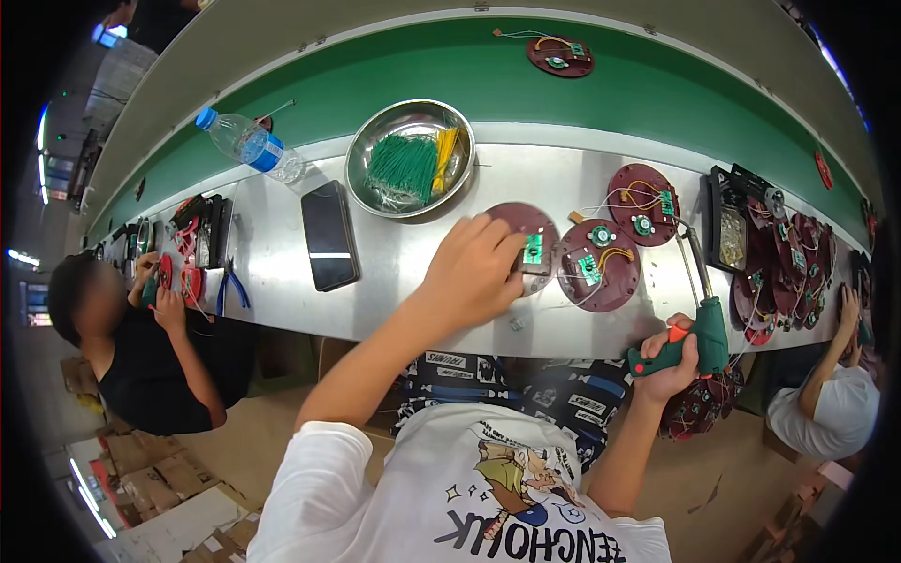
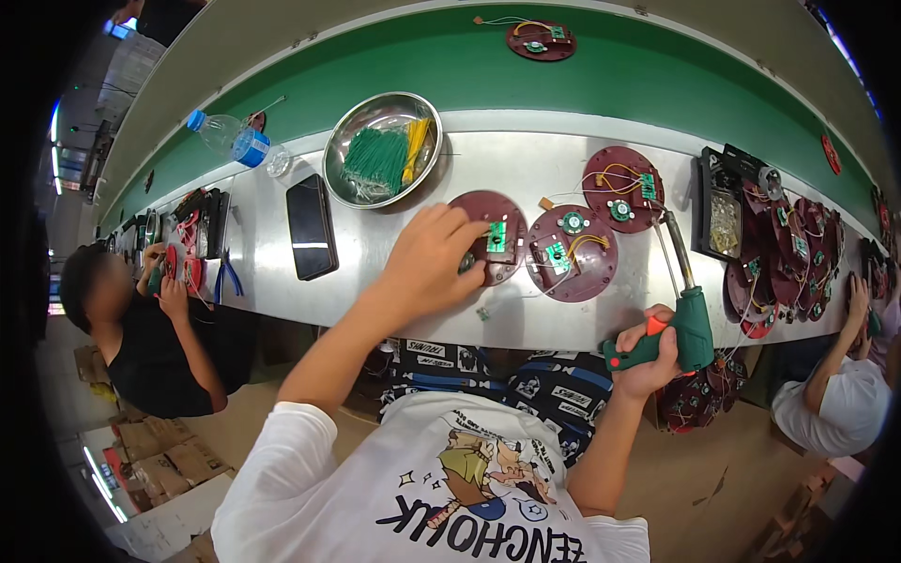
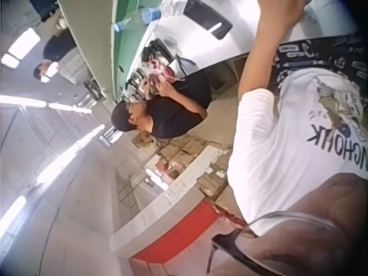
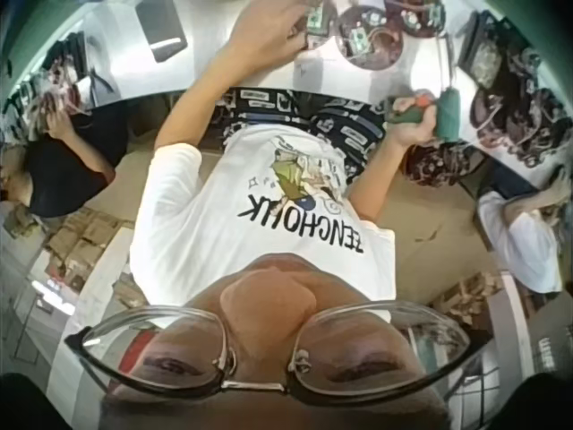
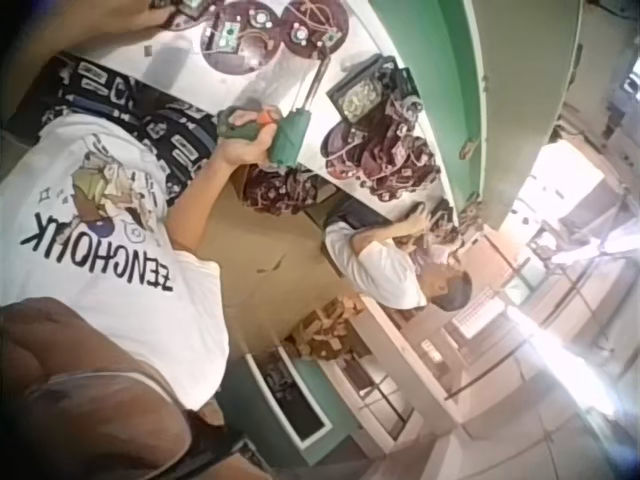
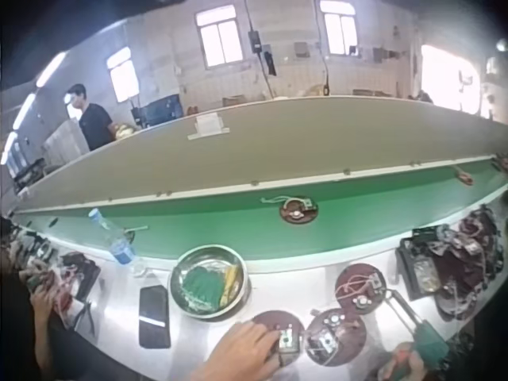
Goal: Use a soldering iron to assemble electronic components onto circular circuit board bases on a factory assembly line.
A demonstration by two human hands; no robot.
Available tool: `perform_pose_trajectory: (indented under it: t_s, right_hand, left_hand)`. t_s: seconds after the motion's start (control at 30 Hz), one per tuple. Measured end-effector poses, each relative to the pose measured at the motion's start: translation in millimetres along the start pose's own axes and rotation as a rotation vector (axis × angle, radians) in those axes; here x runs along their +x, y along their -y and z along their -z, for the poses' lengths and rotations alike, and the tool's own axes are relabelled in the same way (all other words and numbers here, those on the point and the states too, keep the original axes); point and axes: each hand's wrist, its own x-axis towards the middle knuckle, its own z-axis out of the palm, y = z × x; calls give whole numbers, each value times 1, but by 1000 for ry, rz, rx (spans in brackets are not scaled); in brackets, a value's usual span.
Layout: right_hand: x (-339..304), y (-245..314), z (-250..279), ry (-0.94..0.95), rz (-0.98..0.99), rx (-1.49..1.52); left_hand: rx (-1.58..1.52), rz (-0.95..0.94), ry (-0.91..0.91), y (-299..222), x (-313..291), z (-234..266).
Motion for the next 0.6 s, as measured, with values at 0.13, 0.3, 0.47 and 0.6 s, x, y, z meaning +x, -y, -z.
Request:
perform_pose_trajectory:
  t_s: [0.13, 0.3, 0.47, 0.6]
  right_hand:
    - [1, -2, 0, -7, 1, -7]
    - [1, 1, 0, 22, 6, -23]
    - [1, -2, -4, 8, 20, -20]
    - [-1, -2, -4, 13, -2, -12]
  left_hand:
    - [-41, 134, -58, 0, -18, 2]
    - [113, 205, -429, 42, 10, 25]
    - [509, 448, -303, 99, 38, 21]
    - [383, 662, -191, 109, 43, 16]
